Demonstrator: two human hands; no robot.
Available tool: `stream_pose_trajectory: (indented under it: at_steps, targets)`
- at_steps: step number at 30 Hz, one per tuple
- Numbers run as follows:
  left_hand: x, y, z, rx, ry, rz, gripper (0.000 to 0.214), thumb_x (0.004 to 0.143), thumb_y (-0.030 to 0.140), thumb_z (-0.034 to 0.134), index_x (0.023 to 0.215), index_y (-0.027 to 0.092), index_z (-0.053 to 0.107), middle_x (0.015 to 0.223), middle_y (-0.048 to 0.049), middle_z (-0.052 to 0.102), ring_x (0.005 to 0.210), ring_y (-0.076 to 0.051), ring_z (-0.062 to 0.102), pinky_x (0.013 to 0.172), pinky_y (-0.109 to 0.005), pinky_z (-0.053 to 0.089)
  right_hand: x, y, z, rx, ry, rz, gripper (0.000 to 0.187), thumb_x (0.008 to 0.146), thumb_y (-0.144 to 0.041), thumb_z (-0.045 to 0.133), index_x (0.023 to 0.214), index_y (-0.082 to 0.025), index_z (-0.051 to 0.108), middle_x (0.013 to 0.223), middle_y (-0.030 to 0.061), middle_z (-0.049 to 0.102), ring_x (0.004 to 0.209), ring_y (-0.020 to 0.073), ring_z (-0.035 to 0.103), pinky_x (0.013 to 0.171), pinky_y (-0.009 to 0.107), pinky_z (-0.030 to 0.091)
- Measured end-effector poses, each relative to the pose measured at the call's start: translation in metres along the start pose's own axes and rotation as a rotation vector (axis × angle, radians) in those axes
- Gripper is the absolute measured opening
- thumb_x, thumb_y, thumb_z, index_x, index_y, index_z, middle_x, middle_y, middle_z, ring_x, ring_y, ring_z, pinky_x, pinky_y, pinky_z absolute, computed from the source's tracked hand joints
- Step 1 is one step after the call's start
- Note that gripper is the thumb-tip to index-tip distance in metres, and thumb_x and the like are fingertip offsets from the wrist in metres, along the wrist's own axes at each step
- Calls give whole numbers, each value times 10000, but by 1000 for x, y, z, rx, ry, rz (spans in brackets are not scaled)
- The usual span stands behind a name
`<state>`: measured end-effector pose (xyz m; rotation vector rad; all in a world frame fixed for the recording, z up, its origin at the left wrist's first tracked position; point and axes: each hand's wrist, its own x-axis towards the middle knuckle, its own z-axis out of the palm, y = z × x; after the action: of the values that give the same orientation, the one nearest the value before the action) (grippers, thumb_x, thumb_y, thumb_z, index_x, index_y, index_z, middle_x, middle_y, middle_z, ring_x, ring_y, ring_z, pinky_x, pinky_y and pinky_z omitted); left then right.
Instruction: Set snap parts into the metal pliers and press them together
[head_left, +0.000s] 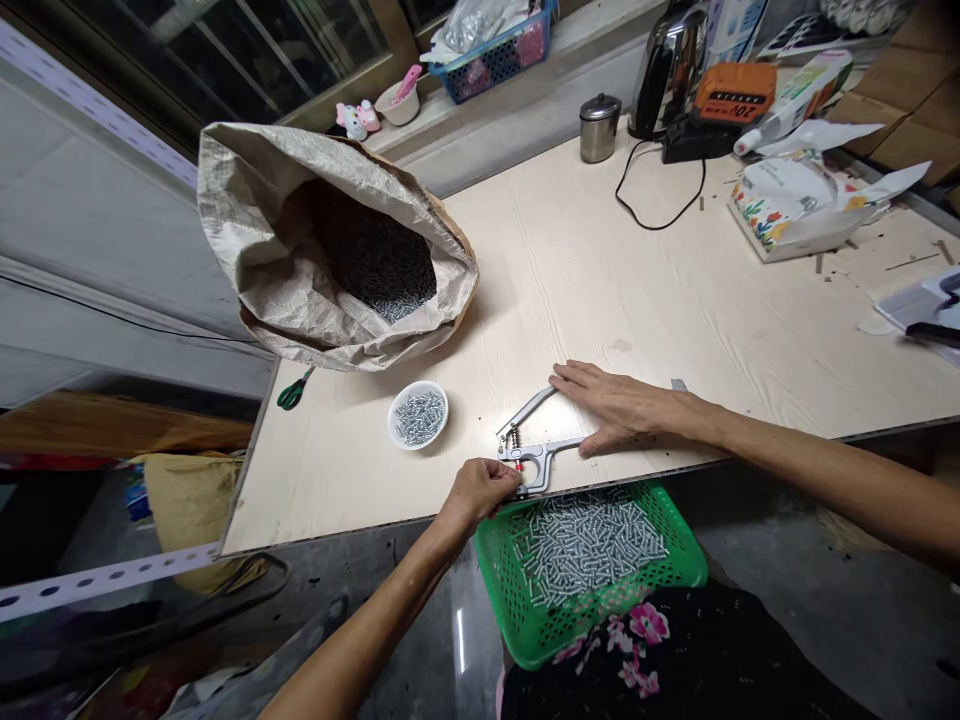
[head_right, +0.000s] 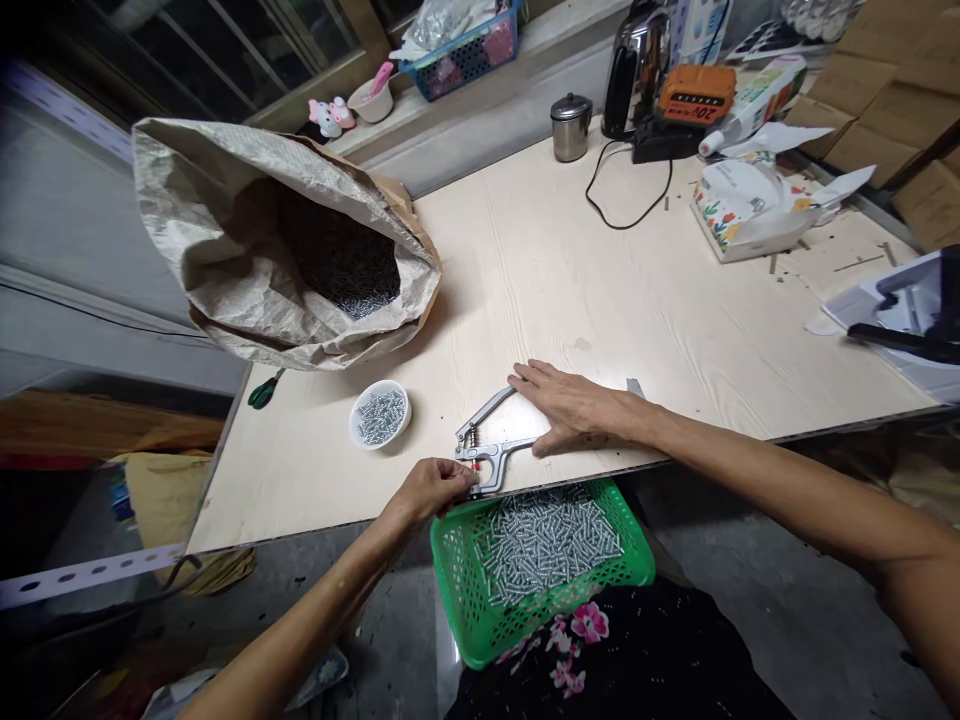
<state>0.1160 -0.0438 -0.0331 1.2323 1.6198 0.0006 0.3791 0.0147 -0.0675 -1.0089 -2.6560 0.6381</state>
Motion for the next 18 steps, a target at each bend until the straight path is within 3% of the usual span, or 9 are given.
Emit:
stream_pose_trajectory:
  at_steps: [5, 9, 10, 12, 18]
  targets:
    - [-8, 7, 0, 123, 28, 3, 302, 739, 392, 546, 527, 180, 507, 458, 52, 406, 426, -94, 380, 453, -239, 305, -2, -18, -9, -19, 60, 19, 683, 710, -416, 709, 1268, -151, 419, 1220, 143, 509, 1104, 295, 448, 880, 445, 452]
    - [-20, 19, 5, 422, 390, 245, 199, 802, 331, 559, 729, 167, 644, 752, -32, 626, 662, -147, 548, 593, -256, 346, -5, -29, -14, -87, 46, 22, 517, 763, -394, 674, 1170, -159, 460, 1116, 122, 542, 977, 260, 468, 829, 412, 440]
    - [-21, 22, 6, 459, 434, 291, 186, 816, 321, 555, 773, 173, 658, 814, -41, 643, 700, -153, 562, 618, -260, 351, -6, -30, -14, -115, 38, 24, 501, 768, -404, 669, 1156, -162, 466, 1098, 117, 547, 958, 258, 469, 825, 412, 430]
    - [-22, 25, 6, 488, 413, 305, 194, 833, 316, 546, 787, 175, 671, 843, -53, 660, 720, -160, 577, 638, -265, 356, -6, -30, -14, -176, 25, 34, 507, 762, -439, 670, 1143, -166, 475, 1082, 113, 552, 946, 263, 468, 825, 416, 406]
    - [-17, 16, 1, 365, 313, 126, 264, 796, 387, 557, 723, 162, 673, 732, -57, 677, 694, -177, 589, 606, -263, 346, -6, -26, -7, -233, 39, 54, 561, 753, -515, 634, 1166, -170, 475, 1104, 116, 550, 1003, 293, 451, 851, 431, 334]
